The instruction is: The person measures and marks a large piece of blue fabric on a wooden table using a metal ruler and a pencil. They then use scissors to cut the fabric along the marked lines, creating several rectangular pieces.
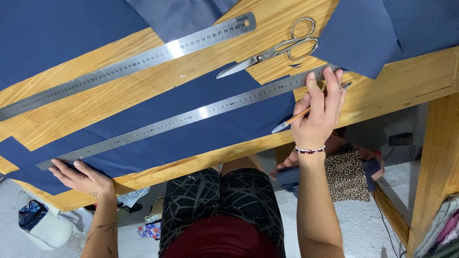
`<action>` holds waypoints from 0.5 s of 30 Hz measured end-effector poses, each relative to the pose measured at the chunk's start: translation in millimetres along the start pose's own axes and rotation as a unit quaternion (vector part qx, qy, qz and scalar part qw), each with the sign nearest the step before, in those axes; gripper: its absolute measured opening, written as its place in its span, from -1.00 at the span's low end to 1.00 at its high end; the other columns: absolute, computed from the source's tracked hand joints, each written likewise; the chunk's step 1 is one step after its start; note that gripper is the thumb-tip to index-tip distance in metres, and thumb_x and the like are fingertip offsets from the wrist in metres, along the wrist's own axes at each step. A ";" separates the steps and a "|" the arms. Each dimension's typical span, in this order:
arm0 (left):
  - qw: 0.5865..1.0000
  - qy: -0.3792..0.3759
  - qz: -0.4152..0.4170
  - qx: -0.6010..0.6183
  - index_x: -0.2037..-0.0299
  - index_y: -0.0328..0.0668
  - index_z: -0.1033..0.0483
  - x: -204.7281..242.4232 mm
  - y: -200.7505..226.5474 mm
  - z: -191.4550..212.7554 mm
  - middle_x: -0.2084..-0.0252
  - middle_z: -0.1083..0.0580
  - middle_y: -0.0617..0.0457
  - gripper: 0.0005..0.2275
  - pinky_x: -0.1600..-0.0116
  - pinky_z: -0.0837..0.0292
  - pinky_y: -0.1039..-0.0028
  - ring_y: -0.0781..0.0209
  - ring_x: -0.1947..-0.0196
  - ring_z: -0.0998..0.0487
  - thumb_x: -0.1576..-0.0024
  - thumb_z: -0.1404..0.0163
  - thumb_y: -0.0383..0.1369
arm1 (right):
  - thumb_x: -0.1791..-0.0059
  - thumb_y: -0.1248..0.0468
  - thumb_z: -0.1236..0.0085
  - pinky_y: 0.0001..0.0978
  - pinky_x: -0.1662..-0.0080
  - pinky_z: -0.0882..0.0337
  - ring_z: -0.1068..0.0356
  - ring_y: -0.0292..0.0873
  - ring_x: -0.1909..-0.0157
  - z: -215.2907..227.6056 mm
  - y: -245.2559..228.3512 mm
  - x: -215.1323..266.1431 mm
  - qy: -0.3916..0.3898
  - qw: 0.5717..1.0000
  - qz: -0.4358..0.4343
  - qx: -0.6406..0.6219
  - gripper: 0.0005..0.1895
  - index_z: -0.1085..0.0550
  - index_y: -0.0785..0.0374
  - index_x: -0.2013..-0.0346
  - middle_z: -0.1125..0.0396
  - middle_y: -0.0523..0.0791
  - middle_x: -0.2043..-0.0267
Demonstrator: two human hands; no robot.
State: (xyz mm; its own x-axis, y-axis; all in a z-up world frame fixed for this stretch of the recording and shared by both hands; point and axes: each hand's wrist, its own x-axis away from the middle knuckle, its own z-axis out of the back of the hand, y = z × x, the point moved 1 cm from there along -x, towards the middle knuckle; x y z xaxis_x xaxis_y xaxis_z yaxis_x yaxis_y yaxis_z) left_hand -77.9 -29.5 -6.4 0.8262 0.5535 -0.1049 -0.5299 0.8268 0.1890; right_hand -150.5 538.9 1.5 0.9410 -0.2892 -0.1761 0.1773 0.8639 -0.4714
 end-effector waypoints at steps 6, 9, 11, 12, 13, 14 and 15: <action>1.000 0.002 -0.002 -0.001 -0.52 -0.01 -0.06 -0.1 -5.5 -1.7 -0.52 0.04 -0.16 -0.52 -0.47 0.12 -0.05 -0.15 -0.52 0.08 -0.47 0.38 -0.02 | -0.22 0.40 0.17 0.37 -0.37 -0.16 -0.03 0.16 -0.50 0.0 0.5 1.0 -0.004 1.000 -0.003 -0.009 -0.67 -0.44 0.25 -0.24 -0.13 0.04 -0.40; 1.000 0.005 -0.010 -0.003 -0.52 0.00 -0.06 1.0 -1.7 -0.2 -0.52 0.03 -0.15 -0.53 -0.47 0.11 -0.03 -0.12 -0.52 0.08 -0.48 0.38 -0.02 | -0.20 0.44 0.16 0.38 -0.36 -0.16 -0.04 0.17 -0.49 0.0 -0.2 0.8 -0.003 1.000 -0.004 -0.008 -0.67 -0.46 0.25 -0.23 -0.14 0.04 -0.39; 1.000 0.010 -0.011 -0.009 -0.52 0.00 -0.06 0.2 -5.5 -2.4 -0.52 0.02 -0.15 -0.53 -0.47 0.11 -0.03 -0.15 -0.52 0.07 -0.48 0.38 -0.03 | -0.20 0.45 0.16 0.36 -0.37 -0.15 -0.04 0.17 -0.49 0.5 -0.6 0.7 -0.005 1.000 -0.005 -0.010 -0.66 -0.46 0.25 -0.22 -0.13 0.04 -0.39; 1.000 0.015 -0.013 -0.014 -0.52 0.00 -0.07 -0.1 -7.5 -3.3 -0.52 0.01 -0.15 -0.53 -0.47 0.11 -0.04 -0.18 -0.51 0.05 -0.48 0.38 -0.04 | -0.20 0.45 0.16 0.35 -0.38 -0.14 -0.04 0.17 -0.49 0.6 -0.9 0.4 -0.006 1.000 -0.007 -0.012 -0.66 -0.46 0.25 -0.22 -0.13 0.04 -0.39; 1.000 0.016 -0.010 -0.014 -0.52 0.00 -0.07 -0.2 -5.3 -1.9 -0.52 0.01 -0.15 -0.53 -0.47 0.11 -0.04 -0.18 -0.51 0.05 -0.48 0.38 -0.04 | -0.20 0.45 0.16 0.35 -0.38 -0.14 -0.04 0.17 -0.49 0.9 -0.7 0.3 -0.006 1.000 -0.005 -0.012 -0.66 -0.46 0.25 -0.22 -0.13 0.04 -0.39; 1.000 0.002 -0.004 -0.018 -0.52 0.01 -0.04 -0.5 -3.3 -0.7 -0.53 0.04 -0.15 -0.52 -0.48 0.13 -0.04 -0.17 -0.52 0.07 -0.47 0.40 -0.02 | -0.19 0.46 0.15 0.34 -0.37 -0.15 -0.05 0.18 -0.49 1.1 -0.8 0.1 -0.006 1.000 -0.003 -0.010 -0.66 -0.47 0.26 -0.21 -0.14 0.05 -0.39; 1.000 -0.012 0.002 -0.022 -0.53 0.01 0.00 -0.1 -1.3 0.9 -0.54 0.06 -0.15 -0.51 -0.48 0.16 -0.04 -0.15 -0.53 0.10 -0.47 0.42 0.00 | -0.18 0.46 0.15 0.33 -0.37 -0.15 -0.06 0.20 -0.48 1.2 -0.7 -0.4 -0.006 1.000 -0.001 -0.009 -0.66 -0.47 0.27 -0.21 -0.14 0.05 -0.39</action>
State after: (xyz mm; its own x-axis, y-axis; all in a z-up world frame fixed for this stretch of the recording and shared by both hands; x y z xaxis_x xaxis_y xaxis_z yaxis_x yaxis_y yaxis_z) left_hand -77.2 -30.8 -5.8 0.8281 0.5547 -0.0809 -0.5407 0.8285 0.1457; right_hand -150.6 538.9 3.0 0.9441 -0.2857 -0.1648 0.1739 0.8558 -0.4871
